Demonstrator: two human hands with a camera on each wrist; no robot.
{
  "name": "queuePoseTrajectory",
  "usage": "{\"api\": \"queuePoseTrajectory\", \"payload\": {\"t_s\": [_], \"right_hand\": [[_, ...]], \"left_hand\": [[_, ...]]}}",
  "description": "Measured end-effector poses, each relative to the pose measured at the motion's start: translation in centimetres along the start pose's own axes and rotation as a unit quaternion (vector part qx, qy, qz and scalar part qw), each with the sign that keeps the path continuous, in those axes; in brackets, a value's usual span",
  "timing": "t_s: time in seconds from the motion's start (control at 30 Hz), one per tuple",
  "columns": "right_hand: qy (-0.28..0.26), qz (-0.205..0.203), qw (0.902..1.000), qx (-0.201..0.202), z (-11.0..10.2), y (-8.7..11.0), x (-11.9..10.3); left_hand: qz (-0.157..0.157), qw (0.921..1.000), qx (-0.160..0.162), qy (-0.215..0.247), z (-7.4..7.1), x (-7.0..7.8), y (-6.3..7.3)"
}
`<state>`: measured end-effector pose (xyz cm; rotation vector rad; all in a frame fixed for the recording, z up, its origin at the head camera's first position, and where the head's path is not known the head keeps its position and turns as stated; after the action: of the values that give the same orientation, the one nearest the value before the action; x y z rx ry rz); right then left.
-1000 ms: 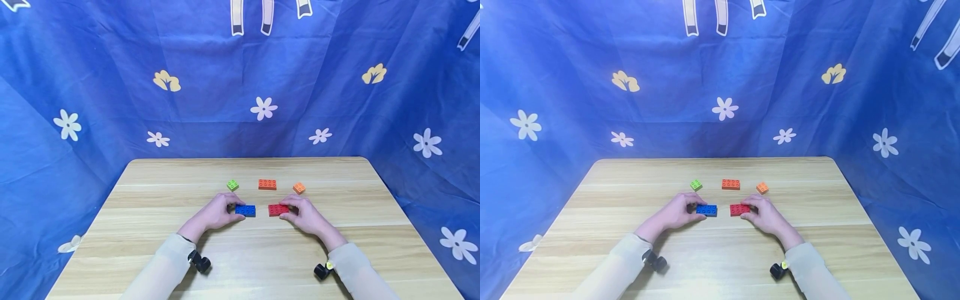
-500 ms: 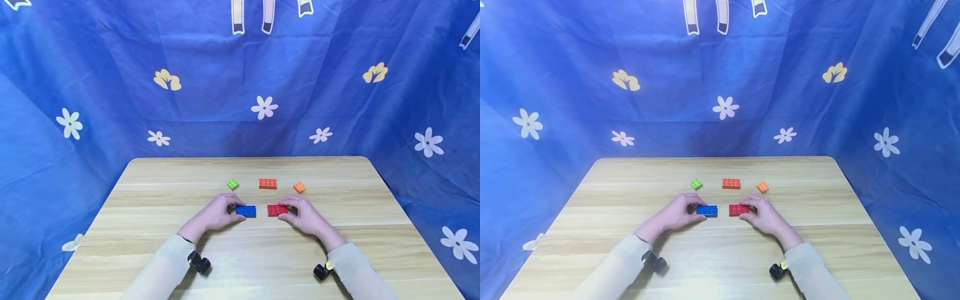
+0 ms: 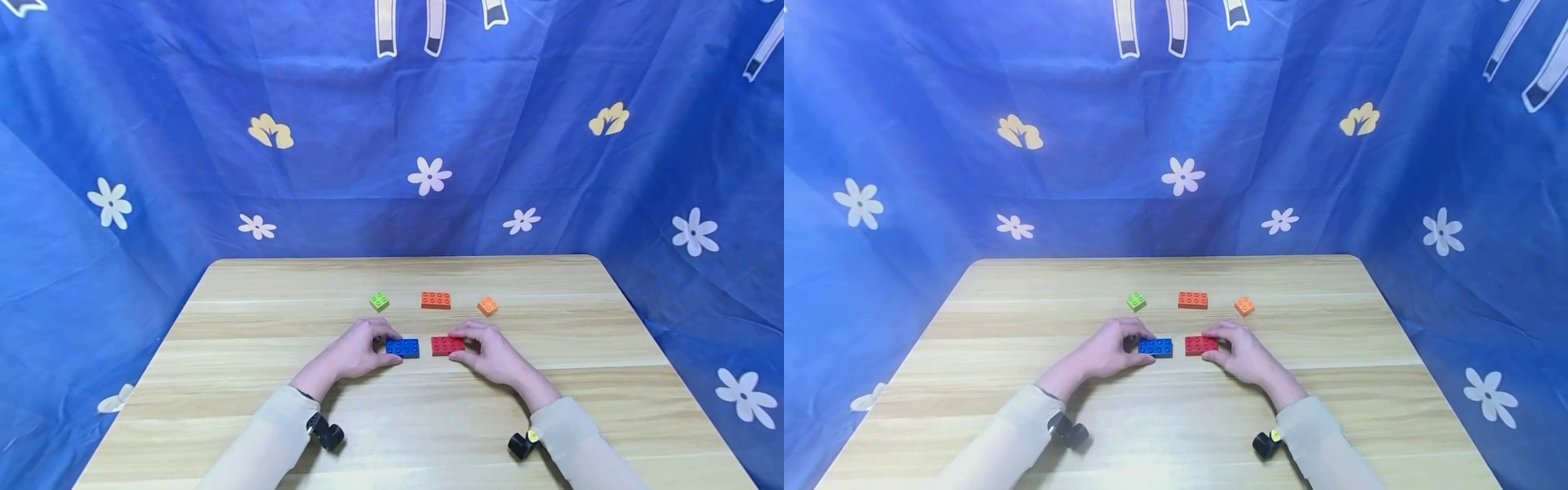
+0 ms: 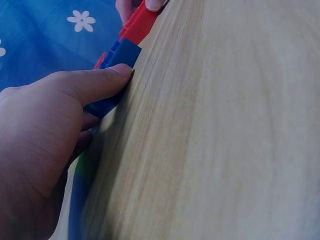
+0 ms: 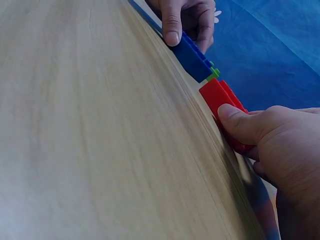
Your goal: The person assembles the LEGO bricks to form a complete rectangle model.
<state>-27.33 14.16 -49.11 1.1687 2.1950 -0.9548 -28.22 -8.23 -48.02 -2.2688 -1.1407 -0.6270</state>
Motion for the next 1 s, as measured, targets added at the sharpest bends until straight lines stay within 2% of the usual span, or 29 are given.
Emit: {"api": "queuePoseTrajectory", "payload": {"t_s": [1.0], "right_hand": [[-0.002,-0.012,0.9999,0.0,1.3,-0.7,-1.1]], "left_hand": [[-0.002,1.0,0.002,0.001,0.6,-0.1,-0.6]]}}
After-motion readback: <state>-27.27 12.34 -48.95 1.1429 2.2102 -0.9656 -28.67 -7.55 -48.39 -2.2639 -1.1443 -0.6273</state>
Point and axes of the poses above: each hand's wrist, its own y-axis away from the middle knuckle, its own z-axis out of the palm, x = y × z, the point moved 10 cm from there along -y, towards the middle knuckle, and after that the axes turned 8 degrees about x, right-handed, at the moved point
